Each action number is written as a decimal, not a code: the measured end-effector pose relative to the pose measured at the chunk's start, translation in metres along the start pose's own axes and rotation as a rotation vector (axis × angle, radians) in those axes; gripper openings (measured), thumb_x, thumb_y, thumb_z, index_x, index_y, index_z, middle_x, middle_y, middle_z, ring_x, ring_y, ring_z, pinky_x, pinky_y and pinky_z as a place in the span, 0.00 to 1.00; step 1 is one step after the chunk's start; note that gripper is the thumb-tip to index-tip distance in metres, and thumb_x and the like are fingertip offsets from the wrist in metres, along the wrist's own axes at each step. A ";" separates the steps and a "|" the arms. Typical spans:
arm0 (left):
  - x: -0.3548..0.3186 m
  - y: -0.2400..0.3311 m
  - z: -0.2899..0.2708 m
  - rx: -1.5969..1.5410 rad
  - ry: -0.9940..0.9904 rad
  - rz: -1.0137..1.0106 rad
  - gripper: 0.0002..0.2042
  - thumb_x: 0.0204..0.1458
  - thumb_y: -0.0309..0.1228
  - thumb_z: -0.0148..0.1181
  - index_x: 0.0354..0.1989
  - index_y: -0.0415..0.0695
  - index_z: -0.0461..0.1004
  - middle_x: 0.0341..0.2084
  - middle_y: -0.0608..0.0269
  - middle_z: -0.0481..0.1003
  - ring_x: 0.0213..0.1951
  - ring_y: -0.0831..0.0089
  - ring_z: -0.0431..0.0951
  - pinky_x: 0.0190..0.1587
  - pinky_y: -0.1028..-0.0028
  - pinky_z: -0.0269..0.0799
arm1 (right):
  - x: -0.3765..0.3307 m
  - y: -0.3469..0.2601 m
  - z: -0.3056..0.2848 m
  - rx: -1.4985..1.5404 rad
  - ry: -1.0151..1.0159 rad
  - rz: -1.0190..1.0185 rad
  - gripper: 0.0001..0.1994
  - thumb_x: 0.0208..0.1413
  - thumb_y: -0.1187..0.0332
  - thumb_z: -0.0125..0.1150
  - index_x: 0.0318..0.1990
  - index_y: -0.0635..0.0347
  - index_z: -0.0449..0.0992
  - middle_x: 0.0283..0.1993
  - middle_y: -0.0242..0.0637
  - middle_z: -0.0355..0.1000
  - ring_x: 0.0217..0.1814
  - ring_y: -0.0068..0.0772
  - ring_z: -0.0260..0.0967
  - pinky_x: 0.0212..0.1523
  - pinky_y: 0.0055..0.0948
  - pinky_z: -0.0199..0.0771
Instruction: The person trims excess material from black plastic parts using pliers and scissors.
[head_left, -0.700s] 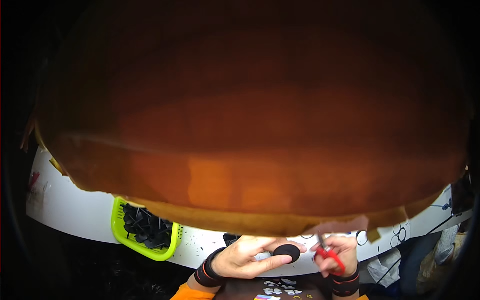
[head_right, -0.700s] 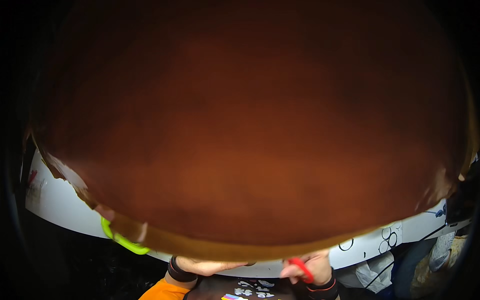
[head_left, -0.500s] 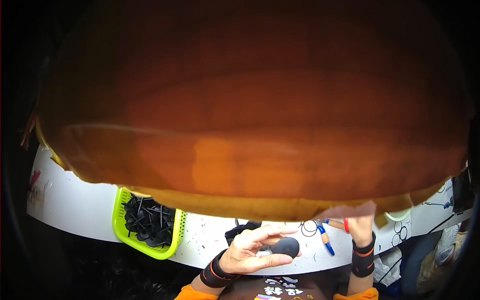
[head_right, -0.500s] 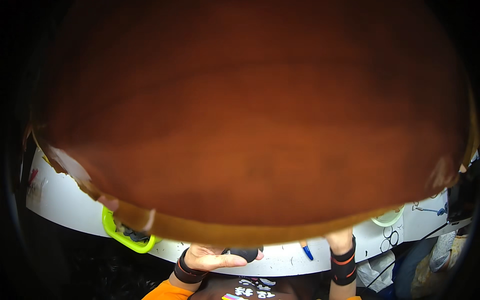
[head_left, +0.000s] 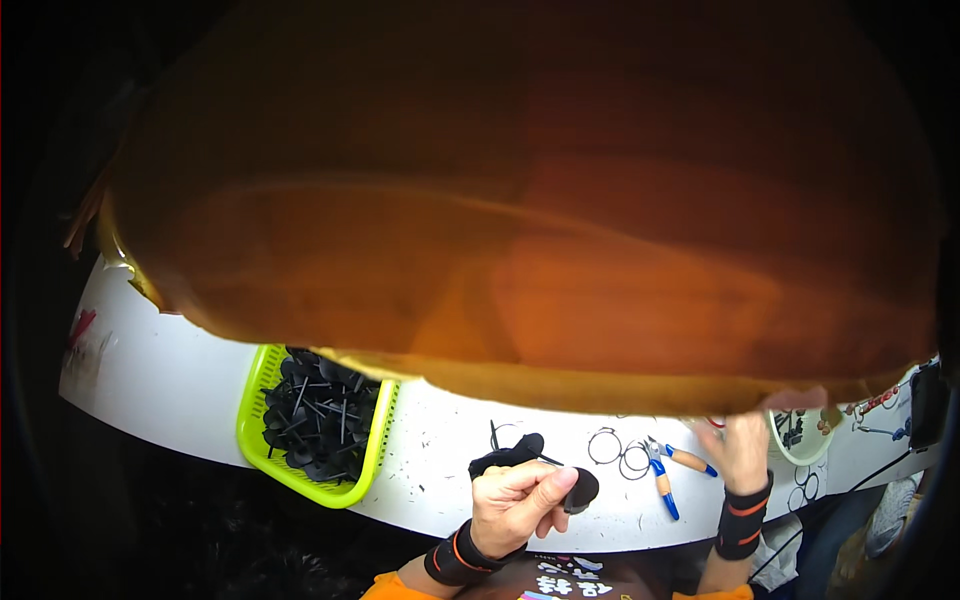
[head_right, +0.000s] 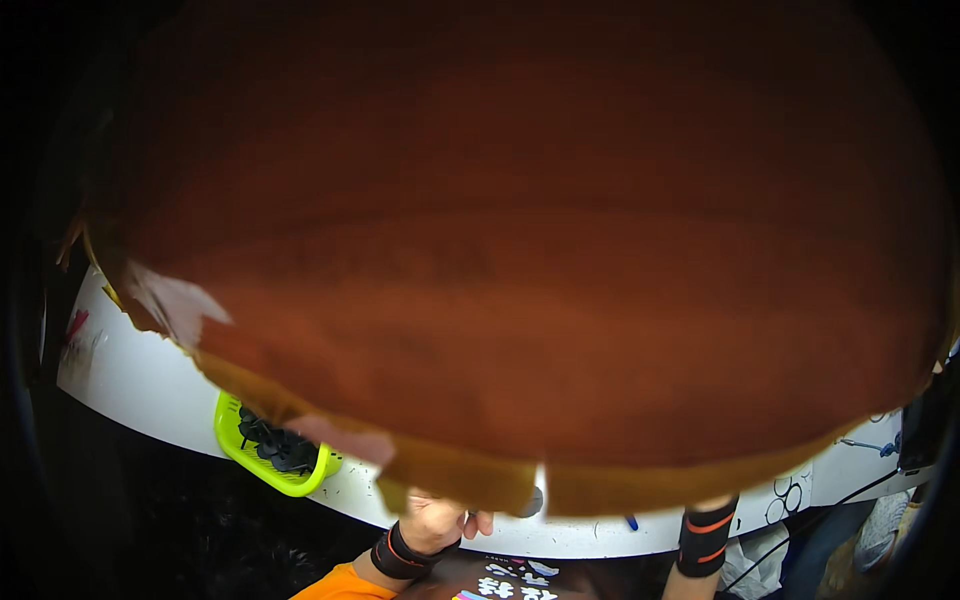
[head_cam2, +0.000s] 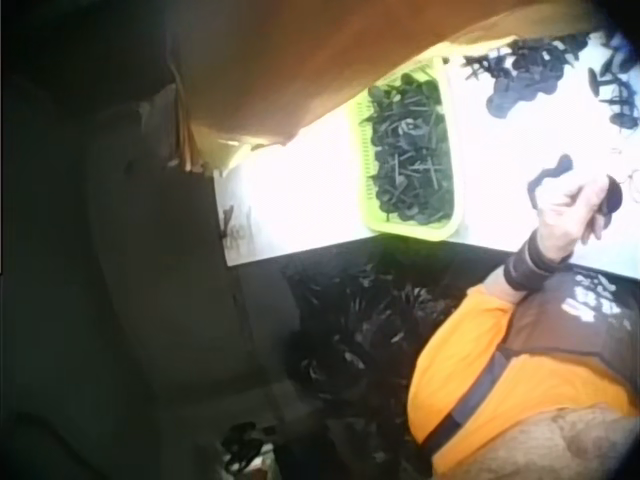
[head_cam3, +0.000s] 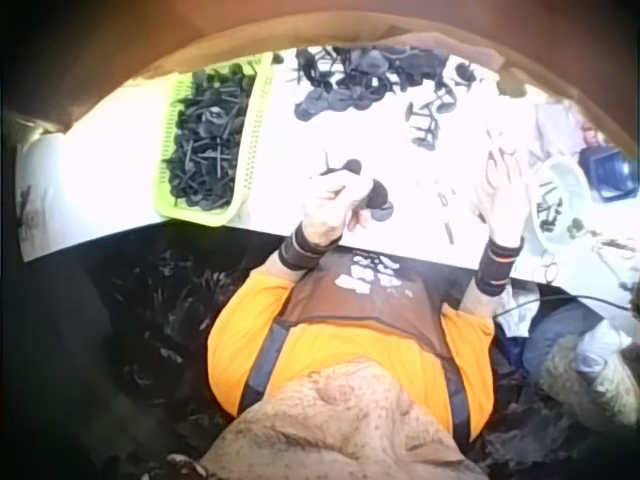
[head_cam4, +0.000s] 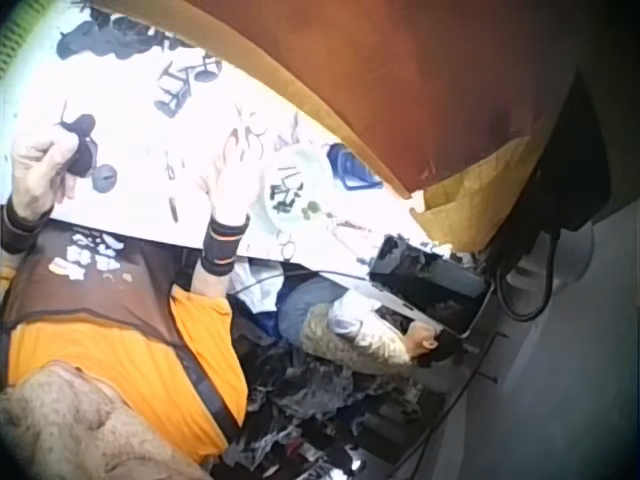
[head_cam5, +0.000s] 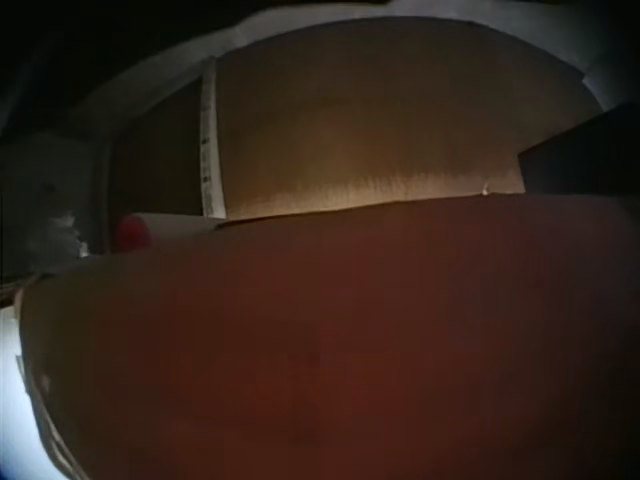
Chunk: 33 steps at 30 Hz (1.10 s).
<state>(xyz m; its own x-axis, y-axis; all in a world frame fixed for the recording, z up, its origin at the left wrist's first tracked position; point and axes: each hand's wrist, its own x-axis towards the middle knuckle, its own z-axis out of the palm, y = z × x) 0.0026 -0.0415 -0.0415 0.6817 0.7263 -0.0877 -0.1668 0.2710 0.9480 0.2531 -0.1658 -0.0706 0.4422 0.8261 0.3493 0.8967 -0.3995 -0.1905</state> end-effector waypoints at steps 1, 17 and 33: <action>0.000 -0.001 0.001 -0.059 -0.014 0.039 0.10 0.53 0.27 0.52 0.29 0.31 0.73 0.13 0.59 0.72 0.11 0.81 0.67 0.12 0.84 0.61 | -0.006 -0.013 -0.008 0.097 -0.071 -0.027 0.21 0.29 0.64 0.69 0.35 0.60 0.74 0.30 0.42 0.69 0.32 0.45 0.66 0.38 0.36 0.66; 0.000 0.011 0.011 -0.235 -0.024 0.040 0.12 0.55 0.23 0.45 0.45 0.30 0.64 0.17 0.51 0.73 0.15 0.72 0.73 0.17 0.79 0.69 | -0.050 -0.025 0.017 0.515 -0.082 0.112 0.15 0.28 0.80 0.50 0.31 0.74 0.66 0.28 0.43 0.62 0.24 0.39 0.63 0.24 0.31 0.66; 0.004 -0.002 0.013 -0.389 -0.257 -0.078 0.11 0.53 0.22 0.45 0.43 0.29 0.66 0.26 0.45 0.73 0.25 0.63 0.77 0.28 0.71 0.74 | -0.035 -0.082 -0.001 2.547 -0.271 0.719 0.14 0.53 0.61 0.45 0.39 0.63 0.69 0.30 0.38 0.63 0.30 0.36 0.62 0.33 0.40 0.64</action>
<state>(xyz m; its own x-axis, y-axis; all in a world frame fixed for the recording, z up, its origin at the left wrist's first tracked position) 0.0149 -0.0474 -0.0401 0.8487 0.5281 -0.0291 -0.3291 0.5704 0.7525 0.1639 -0.1620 -0.0664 0.3100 0.9325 -0.1854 -0.9211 0.2463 -0.3014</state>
